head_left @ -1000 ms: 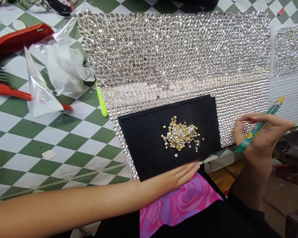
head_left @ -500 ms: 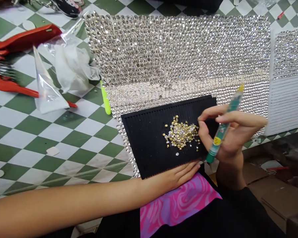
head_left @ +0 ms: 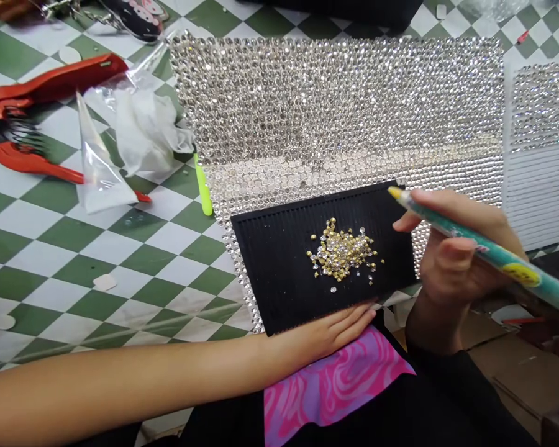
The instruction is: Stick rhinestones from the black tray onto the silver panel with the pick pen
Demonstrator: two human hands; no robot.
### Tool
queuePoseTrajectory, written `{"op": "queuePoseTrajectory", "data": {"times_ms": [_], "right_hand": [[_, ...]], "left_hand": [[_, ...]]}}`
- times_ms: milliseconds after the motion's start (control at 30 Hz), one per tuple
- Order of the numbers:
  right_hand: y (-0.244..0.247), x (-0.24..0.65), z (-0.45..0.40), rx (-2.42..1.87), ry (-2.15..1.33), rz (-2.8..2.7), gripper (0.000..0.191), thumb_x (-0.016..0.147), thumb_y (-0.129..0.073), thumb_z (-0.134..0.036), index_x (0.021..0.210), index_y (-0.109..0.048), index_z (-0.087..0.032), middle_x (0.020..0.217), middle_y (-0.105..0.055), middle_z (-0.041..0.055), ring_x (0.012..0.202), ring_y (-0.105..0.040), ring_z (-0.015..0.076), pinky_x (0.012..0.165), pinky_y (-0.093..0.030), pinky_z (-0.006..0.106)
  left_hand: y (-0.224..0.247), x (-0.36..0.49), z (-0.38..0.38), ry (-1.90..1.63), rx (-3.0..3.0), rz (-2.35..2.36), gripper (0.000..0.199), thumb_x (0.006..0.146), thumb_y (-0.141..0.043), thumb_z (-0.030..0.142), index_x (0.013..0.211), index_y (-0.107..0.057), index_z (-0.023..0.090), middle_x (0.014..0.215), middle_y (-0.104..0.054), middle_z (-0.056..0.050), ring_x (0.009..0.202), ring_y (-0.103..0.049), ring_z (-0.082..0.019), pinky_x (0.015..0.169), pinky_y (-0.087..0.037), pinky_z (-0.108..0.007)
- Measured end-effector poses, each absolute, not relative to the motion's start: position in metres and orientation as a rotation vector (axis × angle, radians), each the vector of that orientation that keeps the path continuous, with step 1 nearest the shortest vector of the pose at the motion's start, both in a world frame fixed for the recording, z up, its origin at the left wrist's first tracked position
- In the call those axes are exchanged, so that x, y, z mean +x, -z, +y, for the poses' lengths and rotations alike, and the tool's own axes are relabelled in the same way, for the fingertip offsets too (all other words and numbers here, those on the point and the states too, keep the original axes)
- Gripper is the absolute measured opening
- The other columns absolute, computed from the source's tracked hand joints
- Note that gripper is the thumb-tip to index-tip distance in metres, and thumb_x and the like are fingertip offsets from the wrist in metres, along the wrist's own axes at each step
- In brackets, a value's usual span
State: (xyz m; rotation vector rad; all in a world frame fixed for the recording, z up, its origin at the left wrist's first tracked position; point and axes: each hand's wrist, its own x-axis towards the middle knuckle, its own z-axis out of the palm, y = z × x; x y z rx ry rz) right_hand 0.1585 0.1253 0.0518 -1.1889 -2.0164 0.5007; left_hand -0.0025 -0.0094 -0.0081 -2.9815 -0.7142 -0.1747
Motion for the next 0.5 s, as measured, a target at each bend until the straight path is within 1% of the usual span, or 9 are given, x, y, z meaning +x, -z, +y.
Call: {"op": "queuePoseTrajectory", "data": {"times_ms": [33, 100, 167, 233, 333, 500], "right_hand": [[-0.051, 0.158, 0.125, -1.153, -0.499, -1.997, 0.028, 0.1, -0.044, -0.043, 0.111, -0.068, -0.033, 0.085, -0.069, -0.0029, 0.071, -0.066, 0.0144, 0.064, -0.052, 0.034], [-0.047, 0.156, 0.122, -1.103, -0.499, -1.95, 0.021, 0.097, -0.05, -0.03, 0.101, -0.071, -0.029, 0.081, -0.07, -0.0029, 0.066, -0.064, 0.0132, 0.059, -0.051, 0.032], [-0.043, 0.156, 0.119, -1.171, -0.479, -1.901, 0.018, 0.091, -0.053, -0.021, 0.095, -0.07, -0.028, 0.077, -0.069, -0.0042, 0.058, -0.062, 0.0113, 0.053, -0.049, 0.029], [-0.04, 0.157, 0.117, -1.217, -0.473, -1.866, 0.016, 0.088, -0.056, -0.018, 0.089, -0.069, -0.027, 0.073, -0.067, -0.0051, 0.053, -0.061, 0.0107, 0.047, -0.048, 0.027], [-0.04, 0.16, 0.117, -1.257, -0.488, -1.911, 0.014, 0.087, -0.058, -0.016, 0.082, -0.068, -0.025, 0.069, -0.066, -0.006, 0.049, -0.061, 0.0104, 0.042, -0.048, 0.025], [-0.044, 0.163, 0.119, -1.249, -0.473, -2.058, 0.012, 0.087, -0.06, -0.016, 0.08, -0.067, -0.023, 0.071, -0.068, -0.0056, 0.052, -0.064, 0.0108, 0.04, -0.048, 0.022]], "left_hand": [[0.005, -0.004, -0.008, 0.139, -2.972, -0.688, 0.057, 0.095, -0.03, 0.016, 0.153, -0.033, 0.015, 0.159, -0.036, -0.006, 0.146, -0.034, -0.013, 0.126, -0.022, -0.03], [0.001, -0.006, -0.005, 0.079, -2.954, -0.643, 0.057, 0.096, -0.028, 0.017, 0.153, -0.032, 0.016, 0.159, -0.036, -0.004, 0.147, -0.033, -0.012, 0.125, -0.024, -0.027], [-0.002, -0.006, -0.003, 0.055, -2.936, -0.624, 0.057, 0.097, -0.027, 0.017, 0.153, -0.032, 0.018, 0.159, -0.036, -0.002, 0.146, -0.033, -0.011, 0.124, -0.026, -0.025], [-0.001, -0.006, -0.003, 0.066, -2.933, -0.623, 0.057, 0.096, -0.027, 0.016, 0.153, -0.033, 0.017, 0.159, -0.037, -0.002, 0.146, -0.034, -0.011, 0.124, -0.026, -0.025], [0.001, -0.005, -0.005, 0.085, -2.93, -0.646, 0.057, 0.097, -0.026, 0.016, 0.153, -0.032, 0.015, 0.159, -0.036, -0.003, 0.146, -0.034, -0.011, 0.125, -0.024, -0.027], [-0.005, -0.006, -0.003, 0.025, -2.918, -0.655, 0.057, 0.098, -0.024, 0.016, 0.154, -0.032, 0.021, 0.159, -0.036, 0.001, 0.146, -0.032, -0.009, 0.125, -0.024, -0.025]]}}
